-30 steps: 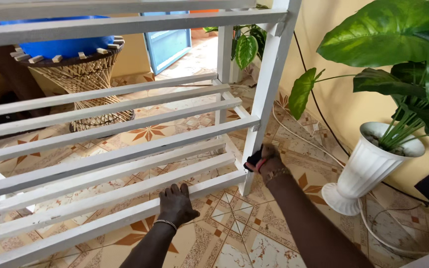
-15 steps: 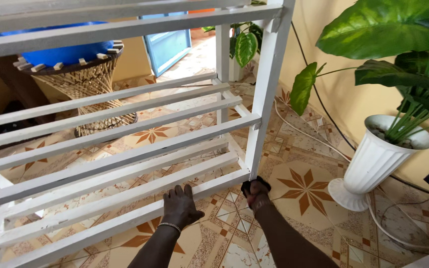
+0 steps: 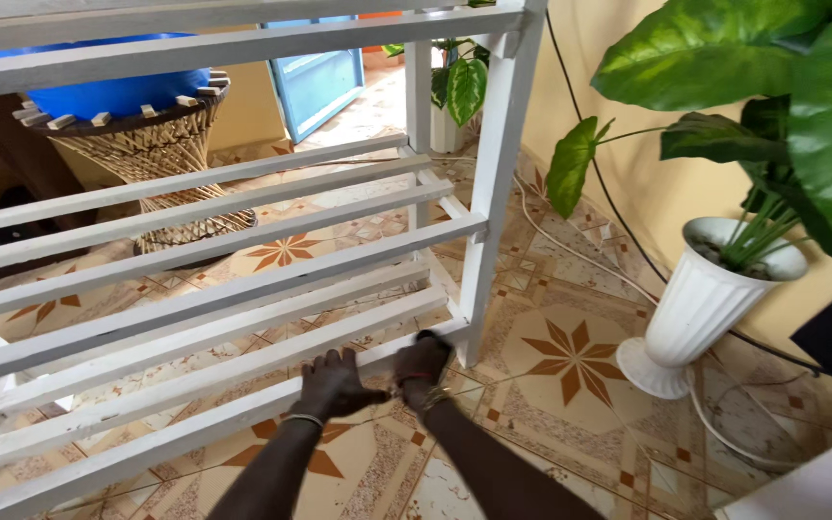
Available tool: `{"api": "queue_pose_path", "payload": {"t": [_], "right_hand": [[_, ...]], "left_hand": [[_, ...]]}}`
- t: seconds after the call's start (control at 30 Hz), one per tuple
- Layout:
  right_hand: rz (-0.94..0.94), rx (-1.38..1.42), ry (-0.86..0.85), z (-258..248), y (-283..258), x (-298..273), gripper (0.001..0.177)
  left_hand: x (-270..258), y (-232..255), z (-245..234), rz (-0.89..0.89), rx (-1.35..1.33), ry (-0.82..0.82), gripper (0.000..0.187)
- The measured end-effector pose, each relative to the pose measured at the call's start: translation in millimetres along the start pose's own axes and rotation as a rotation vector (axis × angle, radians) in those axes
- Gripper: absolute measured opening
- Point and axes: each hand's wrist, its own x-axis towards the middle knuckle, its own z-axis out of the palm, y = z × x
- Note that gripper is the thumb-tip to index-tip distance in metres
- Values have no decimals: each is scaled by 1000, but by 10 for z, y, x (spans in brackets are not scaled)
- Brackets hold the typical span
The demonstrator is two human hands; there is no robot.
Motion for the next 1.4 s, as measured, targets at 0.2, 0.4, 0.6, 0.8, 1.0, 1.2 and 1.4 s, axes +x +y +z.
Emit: {"api": "queue_pose_path", "payload": {"t": [0.2,0.4,0.6,0.8,1.0,1.2,1.4], "right_hand": [[-268,88,-350,-282,-656,-239,44],[44,312,-665,-847,-774,-32,38],[-83,342,-642,-1346,-840,-56,36],[-456,-276,-546,-1473,-639,-17,80],[-434,-518,-747,-1430,-379,135,85],[-616,-569,-535,-1372,-537,-63,50],[-467,-470,-19,-822,-978,-701,22]], "left_hand": [[-3,-211,90,102,-197,90,113],[-460,229,23,308,-363,557,81],[-564,466,-214,237,-305,599,63],[-375,469,-297,114,-361,838,14],[-340,737,-63,558,-121,970,57],[-261,639,115,540,11,848,51],[-100,103,136,505,-250,657,45]]}}
